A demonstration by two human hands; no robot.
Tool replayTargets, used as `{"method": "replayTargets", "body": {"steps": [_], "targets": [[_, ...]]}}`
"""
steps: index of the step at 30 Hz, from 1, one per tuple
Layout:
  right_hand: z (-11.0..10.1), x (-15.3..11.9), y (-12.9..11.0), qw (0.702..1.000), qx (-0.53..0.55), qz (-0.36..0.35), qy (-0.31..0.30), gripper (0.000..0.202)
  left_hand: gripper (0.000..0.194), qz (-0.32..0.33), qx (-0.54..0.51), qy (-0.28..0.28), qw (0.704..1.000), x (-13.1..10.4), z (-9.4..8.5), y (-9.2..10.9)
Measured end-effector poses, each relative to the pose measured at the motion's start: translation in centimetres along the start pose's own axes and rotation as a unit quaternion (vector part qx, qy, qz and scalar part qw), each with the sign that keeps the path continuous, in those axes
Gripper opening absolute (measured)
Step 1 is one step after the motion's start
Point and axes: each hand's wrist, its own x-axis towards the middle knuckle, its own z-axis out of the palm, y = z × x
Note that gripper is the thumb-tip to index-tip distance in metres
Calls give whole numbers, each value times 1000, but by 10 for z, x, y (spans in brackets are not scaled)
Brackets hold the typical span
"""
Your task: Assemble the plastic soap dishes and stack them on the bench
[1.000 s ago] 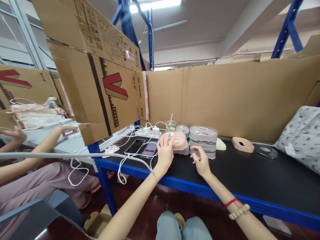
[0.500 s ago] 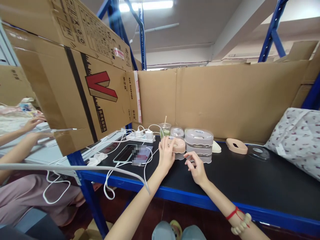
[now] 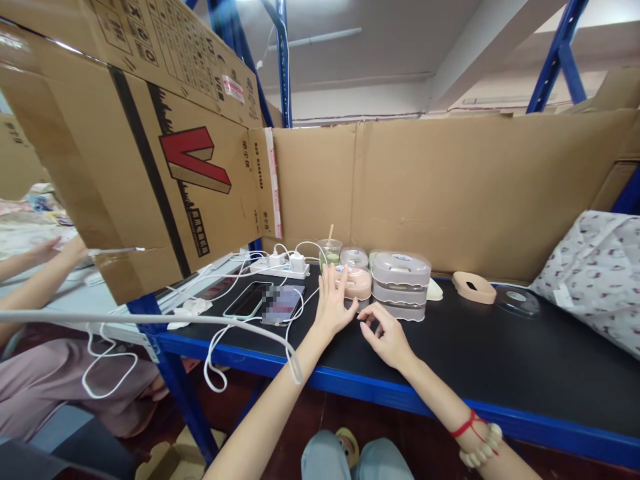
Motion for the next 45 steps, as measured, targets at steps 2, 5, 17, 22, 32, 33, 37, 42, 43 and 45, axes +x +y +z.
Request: {"method": "replayTargets", "body": {"steps": [2, 5, 17, 22, 32, 33, 37, 42, 43, 45], "targets": [[0, 0, -1, 1000, -10, -2, -8, 5, 67, 7, 1, -6, 1000, -1, 0, -1], [0, 0, -1, 1000, -21, -7, -13, 6, 64, 5, 1, -4, 1000, -1, 1, -1], [-1, -3, -2, 999, -41, -12, 33, 10, 53, 24, 11, 117, 993, -7, 4, -1], [-27, 22, 9, 972, -13, 62, 228, 14, 39, 133, 33, 192, 972, -9, -4, 10], [-138, 69, 89, 873, -160, 256, 384, 17, 17, 340, 83, 174, 920, -11, 4, 27], [-138, 64, 97, 874, -168, 265, 371, 18, 16, 357, 94, 163, 915, -11, 5, 27], [-136, 46, 131, 847, -297, 337, 286, 39, 14, 387, 132, 118, 905, -12, 8, 27], [-141, 38, 165, 802, -425, 369, 200, 53, 16, 443, 158, 62, 880, -12, 7, 30], [-142, 37, 167, 797, -436, 371, 191, 52, 16, 446, 158, 57, 879, -12, 6, 31], [-144, 36, 169, 794, -454, 368, 169, 51, 16, 443, 153, 58, 881, -12, 5, 33]]}}
